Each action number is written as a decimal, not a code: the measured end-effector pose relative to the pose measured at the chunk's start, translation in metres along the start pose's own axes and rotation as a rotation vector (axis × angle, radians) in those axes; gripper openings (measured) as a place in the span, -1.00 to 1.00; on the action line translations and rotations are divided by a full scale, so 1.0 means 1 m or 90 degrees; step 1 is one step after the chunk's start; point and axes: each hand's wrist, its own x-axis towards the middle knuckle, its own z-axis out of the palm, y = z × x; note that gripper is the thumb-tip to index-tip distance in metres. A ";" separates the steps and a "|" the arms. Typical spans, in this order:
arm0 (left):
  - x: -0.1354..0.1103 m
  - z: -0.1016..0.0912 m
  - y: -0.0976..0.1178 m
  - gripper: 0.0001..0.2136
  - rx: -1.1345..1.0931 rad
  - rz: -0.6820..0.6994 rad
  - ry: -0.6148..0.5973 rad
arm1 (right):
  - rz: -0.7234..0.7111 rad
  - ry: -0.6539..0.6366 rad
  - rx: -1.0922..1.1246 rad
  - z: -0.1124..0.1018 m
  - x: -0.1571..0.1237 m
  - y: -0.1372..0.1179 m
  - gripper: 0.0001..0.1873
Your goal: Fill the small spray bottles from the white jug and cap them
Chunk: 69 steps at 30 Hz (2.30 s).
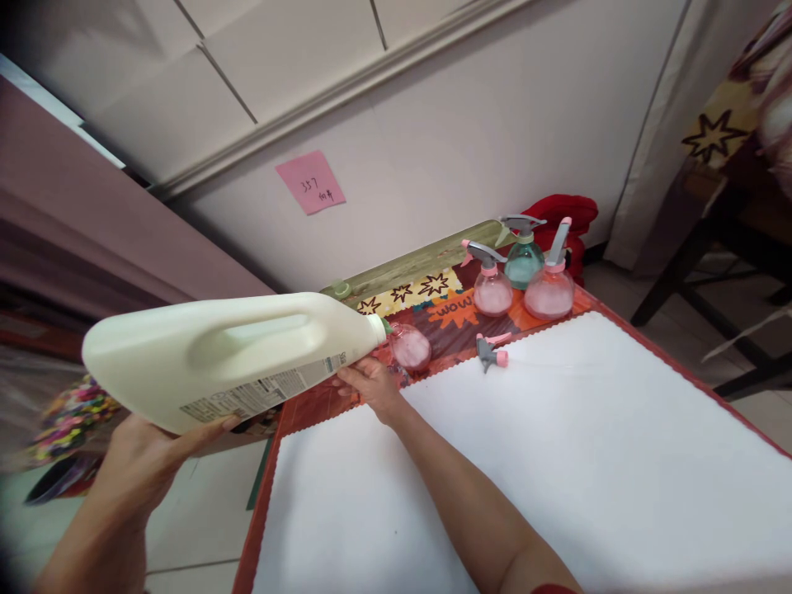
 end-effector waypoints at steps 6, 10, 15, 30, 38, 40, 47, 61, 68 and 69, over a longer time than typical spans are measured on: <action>0.002 -0.002 -0.001 -0.35 -0.033 -0.060 -0.005 | -0.003 0.001 -0.002 -0.001 0.000 0.000 -0.38; 0.002 -0.003 -0.003 -0.37 -0.037 -0.052 -0.011 | -0.004 0.000 -0.001 -0.001 0.001 0.001 -0.39; 0.002 -0.002 0.004 -0.37 -0.033 -0.054 -0.004 | -0.004 0.006 0.002 0.000 0.001 0.000 -0.38; 0.003 -0.001 0.002 -0.35 -0.068 -0.069 -0.005 | 0.000 0.013 0.010 0.001 0.001 -0.001 -0.35; 0.003 0.000 0.004 -0.35 -0.059 -0.049 -0.004 | 0.000 0.007 0.006 0.001 0.000 -0.001 -0.38; 0.003 0.000 0.005 -0.35 -0.063 -0.055 0.001 | 0.000 0.006 0.007 0.001 0.000 -0.002 -0.38; 0.003 0.001 0.008 -0.35 -0.062 -0.063 0.003 | 0.001 0.007 0.007 0.001 0.000 -0.001 -0.37; 0.003 0.000 0.003 -0.33 -0.053 -0.069 -0.001 | -0.002 0.003 0.002 0.000 0.000 -0.001 -0.38; 0.003 0.000 0.004 -0.36 -0.064 -0.061 -0.007 | -0.006 0.001 0.002 0.000 0.000 0.000 -0.37; 0.003 0.000 0.005 -0.35 -0.065 -0.060 -0.007 | -0.003 0.001 0.002 0.000 0.000 -0.001 -0.37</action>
